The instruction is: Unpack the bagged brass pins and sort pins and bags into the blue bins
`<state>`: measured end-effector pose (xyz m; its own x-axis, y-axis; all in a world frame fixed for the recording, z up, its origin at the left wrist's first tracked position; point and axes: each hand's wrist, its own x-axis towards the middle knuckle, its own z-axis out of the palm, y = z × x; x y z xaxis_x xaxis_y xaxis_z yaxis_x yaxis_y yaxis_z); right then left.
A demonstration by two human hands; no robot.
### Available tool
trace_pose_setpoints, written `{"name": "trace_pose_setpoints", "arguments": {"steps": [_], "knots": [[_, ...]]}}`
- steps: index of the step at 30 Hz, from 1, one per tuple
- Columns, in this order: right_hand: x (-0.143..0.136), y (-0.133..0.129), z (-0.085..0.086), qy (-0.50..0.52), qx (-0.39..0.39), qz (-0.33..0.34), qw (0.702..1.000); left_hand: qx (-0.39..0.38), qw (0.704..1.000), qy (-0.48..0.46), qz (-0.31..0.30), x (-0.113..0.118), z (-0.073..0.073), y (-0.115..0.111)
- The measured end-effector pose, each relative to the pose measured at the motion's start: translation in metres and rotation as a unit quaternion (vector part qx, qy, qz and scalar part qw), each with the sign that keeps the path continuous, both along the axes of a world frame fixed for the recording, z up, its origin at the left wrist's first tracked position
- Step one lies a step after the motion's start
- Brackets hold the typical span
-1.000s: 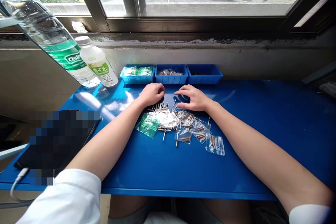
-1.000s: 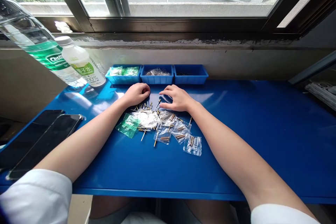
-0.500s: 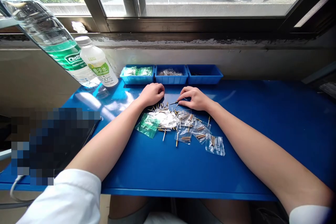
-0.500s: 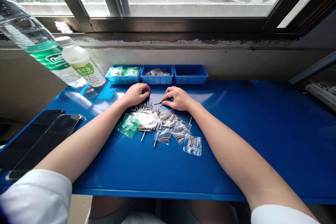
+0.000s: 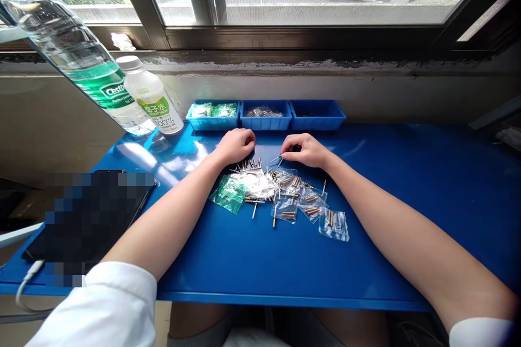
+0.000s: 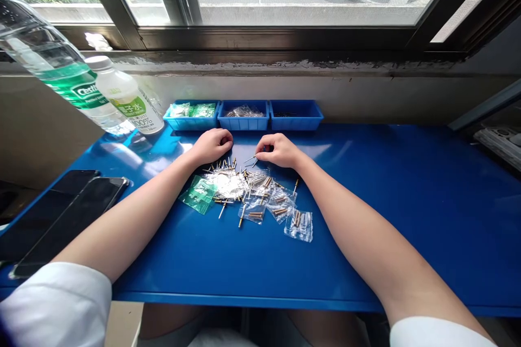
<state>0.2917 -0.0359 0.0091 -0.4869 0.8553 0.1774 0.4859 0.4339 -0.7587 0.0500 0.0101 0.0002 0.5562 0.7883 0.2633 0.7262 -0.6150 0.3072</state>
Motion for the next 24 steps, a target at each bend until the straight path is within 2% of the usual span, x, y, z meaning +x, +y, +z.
{"name": "trace_pose_setpoints", "arguments": {"steps": [4, 11, 17, 20, 24], "knots": [[0.002, 0.004, -0.001, 0.075, -0.060, -0.045, 0.994, -0.003, 1.000, 0.001, -0.001, 0.000, 0.000, 0.000], [0.002, 0.010, -0.004, 0.176, -0.072, -0.092, 0.977, -0.006, 1.000, 0.002, 0.001, -0.001, 0.000, -0.001], [0.005, 0.014, -0.011, 0.299, -0.096, -0.167, 0.935, -0.006, 1.000, -0.002, -0.004, -0.001, 0.000, 0.000], [0.006, 0.018, -0.014, 0.340, -0.075, -0.218, 0.912, -0.007, 1.000, -0.001, -0.003, 0.000, 0.000, 0.000], [0.009, 0.024, -0.020, 0.340, 0.005, -0.311, 0.887, -0.007, 1.000, -0.001, -0.002, -0.001, 0.000, -0.001]]}}
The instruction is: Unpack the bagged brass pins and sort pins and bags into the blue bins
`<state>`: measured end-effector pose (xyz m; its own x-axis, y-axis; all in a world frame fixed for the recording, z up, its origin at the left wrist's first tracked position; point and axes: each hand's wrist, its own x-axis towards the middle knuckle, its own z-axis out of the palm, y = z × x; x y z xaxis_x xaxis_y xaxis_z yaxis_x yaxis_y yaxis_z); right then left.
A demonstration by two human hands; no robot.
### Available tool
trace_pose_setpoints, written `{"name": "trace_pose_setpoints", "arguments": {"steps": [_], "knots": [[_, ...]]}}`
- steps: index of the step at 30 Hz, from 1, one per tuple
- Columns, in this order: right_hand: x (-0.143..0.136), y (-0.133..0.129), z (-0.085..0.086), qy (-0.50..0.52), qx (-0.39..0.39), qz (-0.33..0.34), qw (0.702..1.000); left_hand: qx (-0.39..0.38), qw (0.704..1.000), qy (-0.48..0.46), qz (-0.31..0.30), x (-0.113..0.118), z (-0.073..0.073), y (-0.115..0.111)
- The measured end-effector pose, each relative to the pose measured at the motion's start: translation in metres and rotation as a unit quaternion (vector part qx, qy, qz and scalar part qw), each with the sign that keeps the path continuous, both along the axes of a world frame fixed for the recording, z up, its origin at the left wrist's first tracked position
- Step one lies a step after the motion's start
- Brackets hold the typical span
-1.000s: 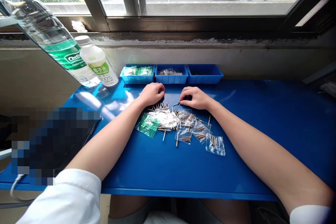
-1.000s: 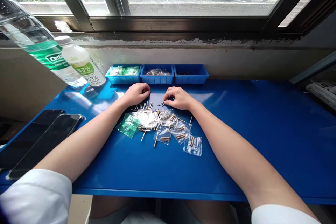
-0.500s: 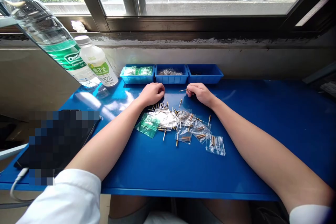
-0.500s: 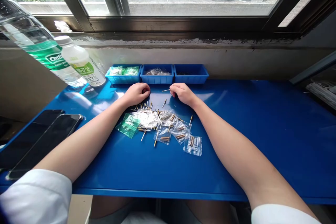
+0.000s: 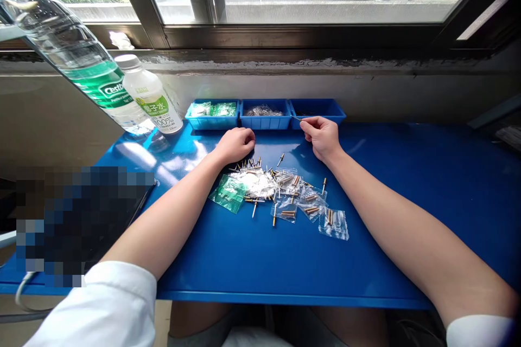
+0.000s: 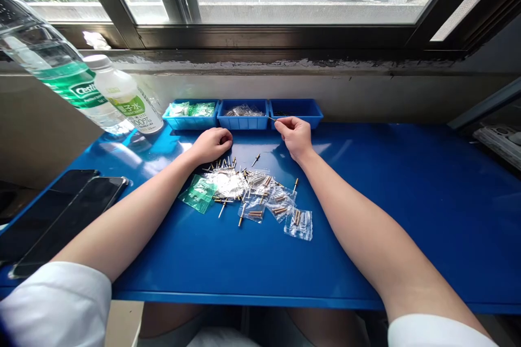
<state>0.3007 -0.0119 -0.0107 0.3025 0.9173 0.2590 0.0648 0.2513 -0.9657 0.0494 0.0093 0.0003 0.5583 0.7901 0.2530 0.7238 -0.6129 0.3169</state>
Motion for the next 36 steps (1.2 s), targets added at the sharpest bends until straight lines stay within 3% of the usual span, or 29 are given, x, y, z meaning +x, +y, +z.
{"name": "trace_pose_setpoints", "arguments": {"steps": [9, 15, 36], "knots": [[0.016, 0.015, -0.012, -0.084, 0.038, -0.134, 0.987, -0.007, 1.000, 0.005, 0.004, 0.000, 0.001, -0.001], [0.021, 0.016, -0.010, -0.065, 0.007, -0.230, 0.971, -0.003, 1.000, 0.005, 0.003, 0.000, 0.001, -0.001], [0.023, 0.016, -0.009, -0.116, -0.034, -0.240, 0.963, 0.000, 1.000, 0.002, 0.002, 0.000, -0.001, 0.000]]}}
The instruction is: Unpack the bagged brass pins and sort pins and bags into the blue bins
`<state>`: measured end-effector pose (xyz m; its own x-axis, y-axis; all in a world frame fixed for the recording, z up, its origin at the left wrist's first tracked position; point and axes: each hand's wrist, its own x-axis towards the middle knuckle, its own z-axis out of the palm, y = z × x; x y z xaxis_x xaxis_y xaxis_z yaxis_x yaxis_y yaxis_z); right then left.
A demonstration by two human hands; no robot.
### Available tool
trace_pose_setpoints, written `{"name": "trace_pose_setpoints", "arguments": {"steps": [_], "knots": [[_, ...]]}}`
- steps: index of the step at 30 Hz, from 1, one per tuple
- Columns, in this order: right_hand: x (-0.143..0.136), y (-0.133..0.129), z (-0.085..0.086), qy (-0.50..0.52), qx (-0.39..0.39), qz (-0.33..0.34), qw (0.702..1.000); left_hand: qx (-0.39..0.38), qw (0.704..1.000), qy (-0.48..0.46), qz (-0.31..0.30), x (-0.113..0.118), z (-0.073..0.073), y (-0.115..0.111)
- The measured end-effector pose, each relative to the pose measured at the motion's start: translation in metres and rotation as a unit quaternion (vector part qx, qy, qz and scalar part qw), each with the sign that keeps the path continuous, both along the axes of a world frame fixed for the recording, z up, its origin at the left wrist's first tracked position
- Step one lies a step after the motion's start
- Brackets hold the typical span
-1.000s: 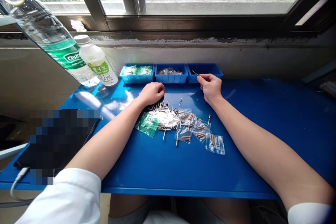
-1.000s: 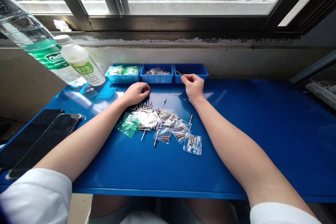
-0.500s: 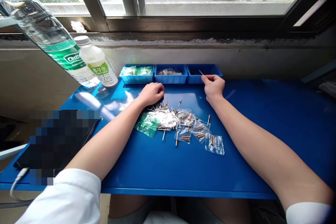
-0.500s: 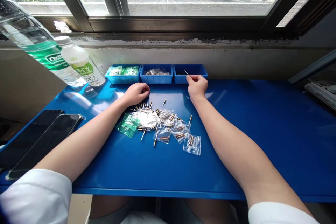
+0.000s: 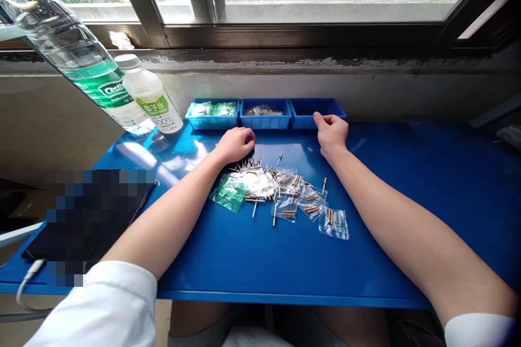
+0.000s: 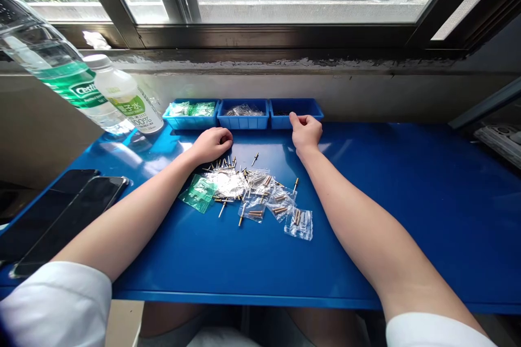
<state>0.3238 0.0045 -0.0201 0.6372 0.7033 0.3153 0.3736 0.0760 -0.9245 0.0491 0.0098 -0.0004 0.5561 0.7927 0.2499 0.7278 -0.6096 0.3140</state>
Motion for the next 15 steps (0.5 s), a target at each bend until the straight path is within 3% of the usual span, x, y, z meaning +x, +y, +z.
{"name": "trace_pose_setpoints", "arguments": {"steps": [6, 10, 12, 15], "knots": [[-0.003, -0.001, 0.000, 0.003, 0.018, 0.027, 0.999, 0.000, 1.000, 0.000, -0.001, 0.000, 0.000, 0.000], [-0.012, -0.013, 0.006, -0.064, 0.012, 0.131, 0.989, 0.002, 1.000, -0.001, -0.003, 0.000, 0.000, 0.000], [-0.017, -0.021, 0.011, -0.135, -0.004, 0.231, 0.964, 0.006, 1.000, -0.004, -0.006, 0.000, 0.000, 0.000], [-0.022, -0.031, 0.020, -0.278, -0.040, 0.386, 0.879, 0.011, 1.000, -0.004, -0.006, 0.000, -0.001, 0.000]]}}
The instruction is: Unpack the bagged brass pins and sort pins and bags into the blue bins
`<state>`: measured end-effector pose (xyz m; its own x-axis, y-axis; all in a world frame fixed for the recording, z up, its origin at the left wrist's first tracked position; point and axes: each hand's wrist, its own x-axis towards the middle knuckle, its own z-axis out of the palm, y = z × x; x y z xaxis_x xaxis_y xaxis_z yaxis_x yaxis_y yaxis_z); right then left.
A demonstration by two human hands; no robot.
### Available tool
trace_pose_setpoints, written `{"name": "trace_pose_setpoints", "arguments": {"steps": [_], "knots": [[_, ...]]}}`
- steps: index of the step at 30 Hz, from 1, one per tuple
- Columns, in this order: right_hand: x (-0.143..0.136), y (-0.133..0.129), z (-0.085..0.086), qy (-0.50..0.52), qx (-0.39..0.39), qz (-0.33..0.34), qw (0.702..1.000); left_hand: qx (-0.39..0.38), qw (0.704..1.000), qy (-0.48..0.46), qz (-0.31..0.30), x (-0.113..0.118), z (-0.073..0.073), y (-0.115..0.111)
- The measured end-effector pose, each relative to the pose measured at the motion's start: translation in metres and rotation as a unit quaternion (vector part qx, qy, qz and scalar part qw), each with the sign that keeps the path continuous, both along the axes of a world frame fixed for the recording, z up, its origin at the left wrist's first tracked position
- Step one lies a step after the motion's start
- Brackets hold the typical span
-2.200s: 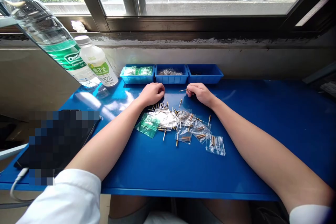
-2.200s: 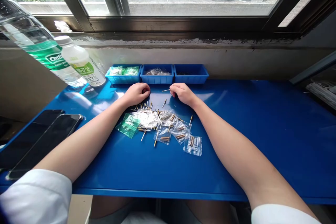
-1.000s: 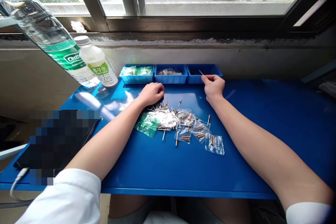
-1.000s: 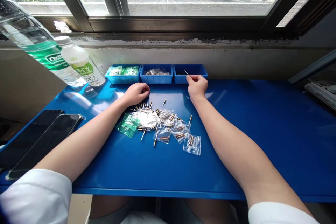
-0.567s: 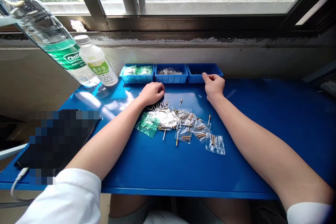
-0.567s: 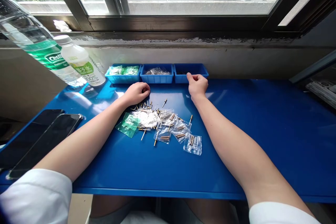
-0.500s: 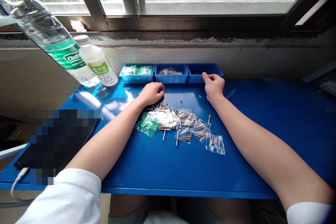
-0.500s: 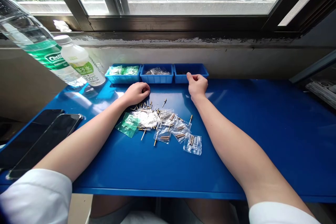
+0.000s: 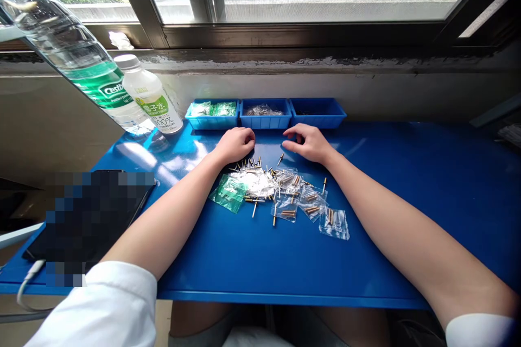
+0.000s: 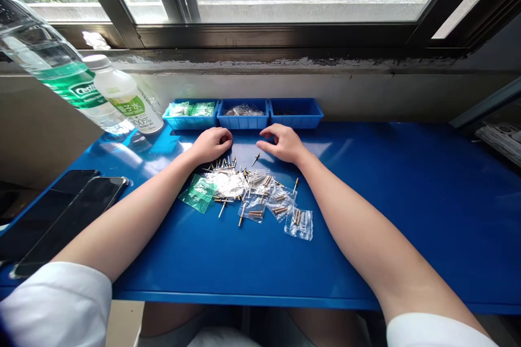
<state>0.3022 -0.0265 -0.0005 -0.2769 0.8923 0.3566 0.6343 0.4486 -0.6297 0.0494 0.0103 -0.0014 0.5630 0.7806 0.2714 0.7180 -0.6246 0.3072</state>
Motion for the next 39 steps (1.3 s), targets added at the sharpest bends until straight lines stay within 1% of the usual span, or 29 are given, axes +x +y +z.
{"name": "trace_pose_setpoints", "arguments": {"steps": [2, 4, 9, 13, 16, 23, 31, 33, 35, 39], "knots": [[0.000, -0.003, 0.004, -0.082, -0.008, 0.077, 0.994, 0.001, 1.000, 0.001, 0.001, 0.000, 0.000, 0.000], [0.000, -0.005, 0.006, -0.129, -0.008, 0.113, 0.985, 0.002, 1.000, 0.002, 0.002, 0.000, 0.000, 0.000], [-0.006, -0.007, 0.006, -0.188, 0.026, 0.130, 0.973, -0.001, 1.000, 0.002, 0.004, 0.000, 0.001, -0.001], [-0.011, -0.010, 0.003, -0.184, 0.042, 0.128, 0.974, 0.000, 1.000, 0.002, 0.006, 0.000, 0.000, 0.000], [-0.010, -0.009, 0.002, -0.155, 0.032, 0.136, 0.978, 0.001, 1.000, 0.000, 0.006, 0.000, 0.000, 0.001], [-0.008, -0.006, 0.002, -0.080, -0.026, 0.159, 0.984, 0.002, 1.000, -0.005, 0.000, 0.000, -0.001, 0.001], [-0.008, -0.007, 0.007, -0.021, -0.076, 0.136, 0.988, -0.003, 1.000, -0.002, 0.002, 0.001, 0.001, 0.000], [-0.006, -0.006, 0.007, 0.030, -0.095, 0.111, 0.989, -0.004, 1.000, 0.002, 0.004, 0.000, 0.001, 0.000], [-0.004, -0.004, 0.006, 0.106, -0.112, 0.076, 0.985, -0.004, 1.000, 0.002, 0.005, 0.000, 0.001, 0.000], [-0.001, 0.001, 0.001, 0.241, -0.128, 0.023, 0.962, -0.004, 1.000, 0.000, 0.003, 0.000, 0.002, -0.001]]}}
